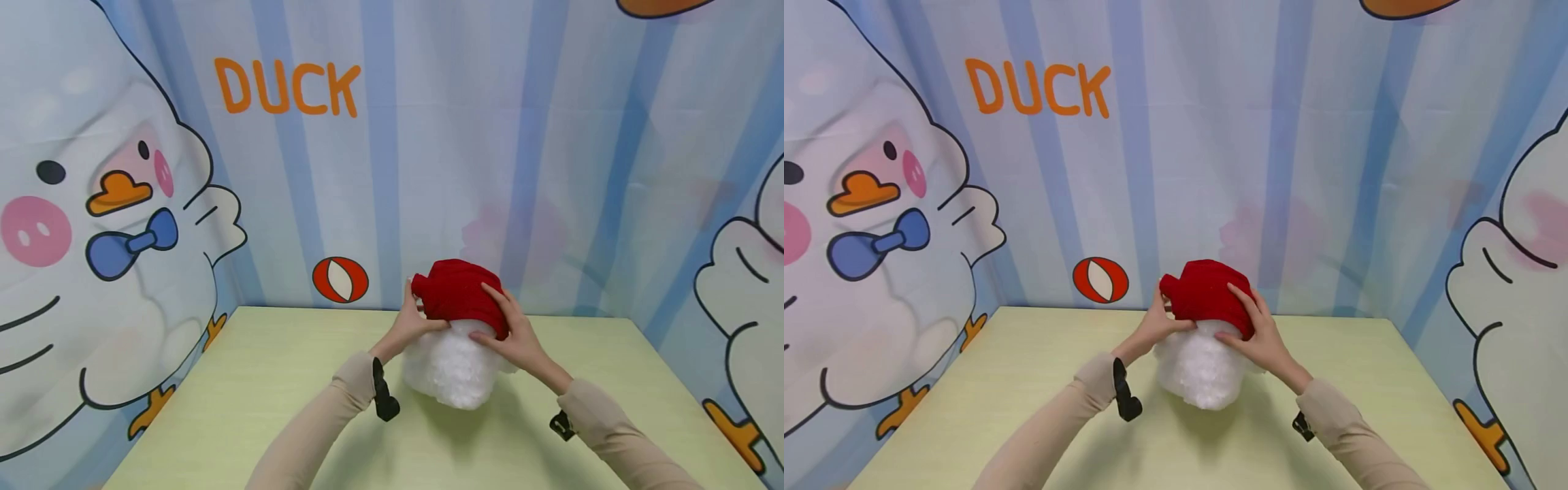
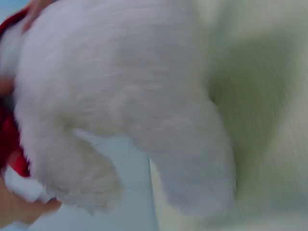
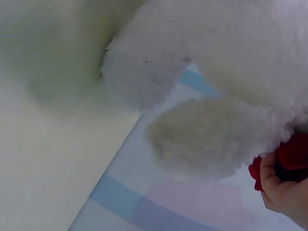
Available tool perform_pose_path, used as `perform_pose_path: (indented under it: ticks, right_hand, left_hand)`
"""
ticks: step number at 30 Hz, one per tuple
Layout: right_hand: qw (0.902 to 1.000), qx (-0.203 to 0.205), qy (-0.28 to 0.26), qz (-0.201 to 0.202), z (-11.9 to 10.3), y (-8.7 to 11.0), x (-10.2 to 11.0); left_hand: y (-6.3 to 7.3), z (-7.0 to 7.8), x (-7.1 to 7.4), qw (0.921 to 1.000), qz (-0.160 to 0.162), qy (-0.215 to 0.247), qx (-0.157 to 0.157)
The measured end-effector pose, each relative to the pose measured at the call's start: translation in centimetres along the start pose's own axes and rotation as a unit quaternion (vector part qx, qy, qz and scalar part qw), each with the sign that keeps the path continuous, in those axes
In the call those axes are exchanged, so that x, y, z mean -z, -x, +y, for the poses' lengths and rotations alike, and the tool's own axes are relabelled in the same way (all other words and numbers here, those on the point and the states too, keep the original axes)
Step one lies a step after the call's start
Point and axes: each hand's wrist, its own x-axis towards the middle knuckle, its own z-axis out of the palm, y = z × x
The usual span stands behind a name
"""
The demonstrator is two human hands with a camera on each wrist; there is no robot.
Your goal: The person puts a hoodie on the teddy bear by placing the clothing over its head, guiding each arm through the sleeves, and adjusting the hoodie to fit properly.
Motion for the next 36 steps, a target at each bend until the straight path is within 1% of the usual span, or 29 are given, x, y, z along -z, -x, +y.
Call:
perform_pose_path:
  ticks: [1, 2, 3, 4, 5, 6, 7, 8, 9, 10, 11, 13, 14, 16, 17, 19, 20, 22, 25, 26, 28, 30, 32, 33, 36]
  right_hand:
    - [0.9999, 0.004, 0.005, 0.009, 0.1, 0.0, 0.0]
    - [0.9998, 0.009, 0.009, 0.018, 0.2, 0.0, -0.1]
    - [0.9994, 0.016, 0.016, 0.025, 0.4, -0.1, -0.1]
    - [0.9991, 0.02, 0.023, 0.029, 0.4, -0.1, -0.2]
    - [0.9988, 0.024, 0.03, 0.031, 0.4, -0.1, -0.2]
    - [0.9983, 0.026, 0.039, 0.032, 0.3, -0.1, -0.3]
    - [0.9978, 0.028, 0.05, 0.034, 0.3, 0.0, -0.4]
    - [0.9971, 0.027, 0.061, 0.035, 0.3, 0.0, -0.5]
    - [0.9963, 0.027, 0.072, 0.039, 0.3, 0.1, -0.5]
    - [0.9956, 0.025, 0.079, 0.044, 0.3, 0.2, -0.7]
    - [0.9947, 0.025, 0.087, 0.048, 0.3, 0.2, -0.8]
    - [0.9937, 0.021, 0.097, 0.051, 0.5, 0.3, -1.0]
    - [0.9936, 0.018, 0.1, 0.05, 0.7, 0.4, -1.1]
    - [0.9936, 0.009, 0.104, 0.043, 1.0, 0.6, -1.4]
    - [0.9933, 0.0, 0.109, 0.038, 1.1, 0.7, -1.5]
    - [0.9919, -0.026, 0.121, 0.03, 1.1, 0.9, -1.9]
    - [0.9902, -0.038, 0.131, 0.028, 1.1, 1.0, -2.2]
    - [0.9861, -0.065, 0.15, 0.03, 0.9, 1.0, -2.5]
    - [0.9795, -0.091, 0.176, 0.038, 0.5, 0.7, -2.9]
    - [0.9774, -0.096, 0.184, 0.042, 0.4, 0.6, -3.1]
    - [0.9731, -0.102, 0.201, 0.047, 0.2, 0.5, -3.2]
    - [0.968, -0.106, 0.222, 0.049, 0.0, 0.5, -3.4]
    - [0.9627, -0.11, 0.243, 0.049, -0.1, 0.5, -3.5]
    - [0.9598, -0.112, 0.253, 0.048, -0.1, 0.5, -3.6]
    - [0.9546, -0.118, 0.269, 0.048, 0.0, 0.5, -3.9]
  left_hand:
    - [0.3, 0.0, -0.2, 0.9966, 0.028, -0.062, -0.048]
    - [0.6, -0.1, -0.4, 0.9851, 0.054, -0.125, -0.105]
    - [0.9, 0.0, -0.5, 0.9648, 0.079, -0.19, -0.164]
    - [1.1, 0.0, -0.7, 0.9365, 0.104, -0.25, -0.223]
    - [1.3, 0.1, -0.9, 0.9043, 0.126, -0.301, -0.275]
    - [1.4, 0.1, -1.0, 0.8732, 0.145, -0.344, -0.313]
    - [1.5, 0.3, -1.2, 0.8467, 0.163, -0.38, -0.335]
    - [1.7, 0.4, -1.5, 0.8272, 0.177, -0.409, -0.343]
    - [1.8, 0.6, -1.7, 0.8154, 0.186, -0.431, -0.339]
    - [1.9, 0.8, -2.0, 0.8084, 0.19, -0.449, -0.331]
    - [2.0, 0.9, -2.2, 0.8048, 0.189, -0.461, -0.322]
    - [2.0, 1.1, -2.6, 0.8096, 0.17, -0.472, -0.305]
    - [2.0, 1.1, -2.7, 0.8106, 0.156, -0.479, -0.299]
    - [1.9, 0.9, -2.9, 0.8103, 0.132, -0.491, -0.292]
    - [1.9, 0.8, -2.9, 0.8085, 0.12, -0.498, -0.29]
    - [2.0, 0.7, -3.0, 0.802, 0.102, -0.515, -0.285]
    - [2.1, 0.6, -3.0, 0.8012, 0.095, -0.518, -0.284]
    - [2.3, 0.7, -3.1, 0.806, 0.087, -0.511, -0.285]
    - [2.4, 0.8, -3.1, 0.8144, 0.088, -0.492, -0.295]
    - [2.4, 0.8, -3.1, 0.8141, 0.09, -0.489, -0.3]
    - [2.6, 0.9, -3.0, 0.8073, 0.092, -0.494, -0.309]
    - [2.9, 0.8, -2.9, 0.7977, 0.086, -0.504, -0.32]
    - [3.2, 0.8, -2.9, 0.7895, 0.07, -0.512, -0.332]
    - [3.4, 0.8, -3.0, 0.7868, 0.059, -0.514, -0.336]
    - [4.0, 0.7, -3.2, 0.7816, 0.027, -0.517, -0.348]
